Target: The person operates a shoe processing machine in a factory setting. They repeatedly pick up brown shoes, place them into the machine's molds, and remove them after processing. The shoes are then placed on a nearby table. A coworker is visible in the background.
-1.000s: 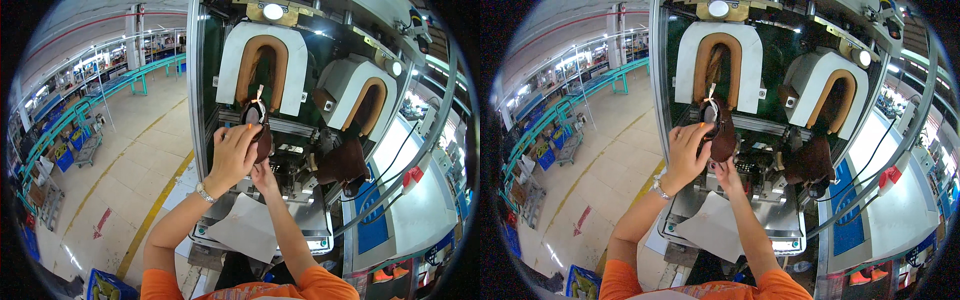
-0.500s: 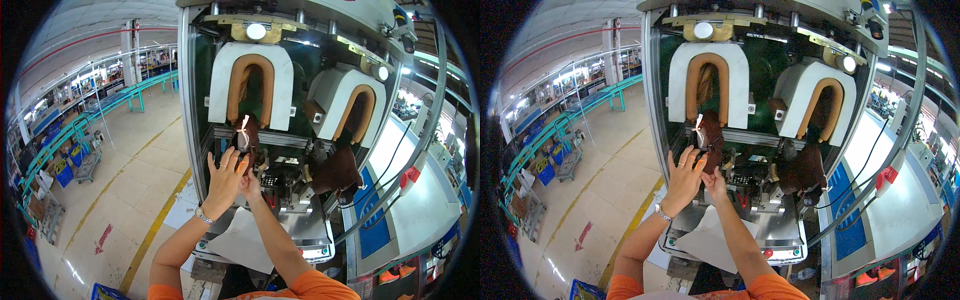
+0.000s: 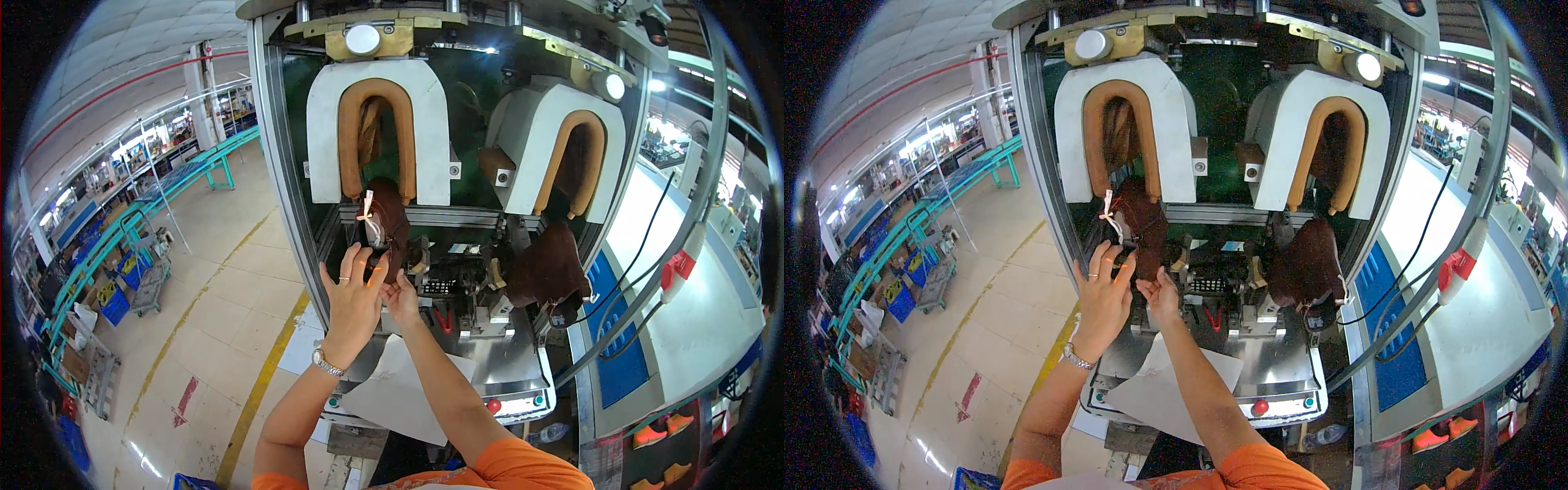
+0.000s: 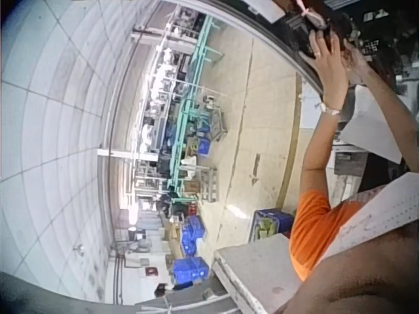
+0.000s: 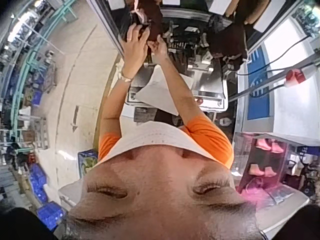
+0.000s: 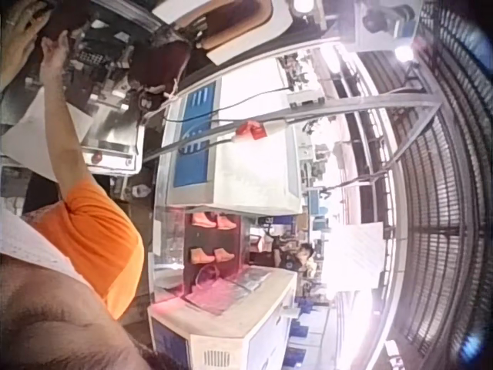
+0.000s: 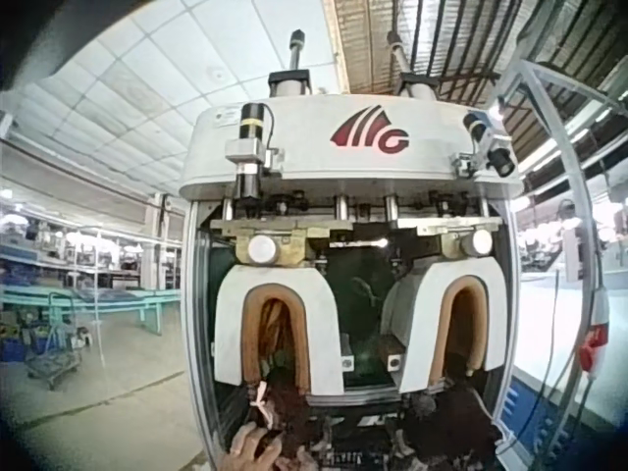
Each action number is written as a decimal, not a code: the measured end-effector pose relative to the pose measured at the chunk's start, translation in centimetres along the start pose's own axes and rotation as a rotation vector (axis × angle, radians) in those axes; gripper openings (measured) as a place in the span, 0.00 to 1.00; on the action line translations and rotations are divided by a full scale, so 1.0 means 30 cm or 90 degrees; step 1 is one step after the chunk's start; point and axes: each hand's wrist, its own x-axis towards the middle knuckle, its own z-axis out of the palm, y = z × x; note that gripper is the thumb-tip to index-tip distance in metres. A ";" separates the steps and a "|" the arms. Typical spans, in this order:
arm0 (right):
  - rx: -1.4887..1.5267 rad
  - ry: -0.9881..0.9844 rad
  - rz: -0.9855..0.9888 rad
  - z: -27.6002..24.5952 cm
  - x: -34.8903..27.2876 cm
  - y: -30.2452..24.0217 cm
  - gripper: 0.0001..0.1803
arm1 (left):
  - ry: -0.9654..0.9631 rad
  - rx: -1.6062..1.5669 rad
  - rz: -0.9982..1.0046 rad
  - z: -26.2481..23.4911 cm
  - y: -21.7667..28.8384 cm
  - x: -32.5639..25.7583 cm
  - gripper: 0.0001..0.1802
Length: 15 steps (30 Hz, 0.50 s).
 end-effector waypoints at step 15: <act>0.024 0.016 0.014 -0.014 0.001 0.020 0.14 | -0.035 -0.016 0.026 0.016 -0.039 -0.001 0.26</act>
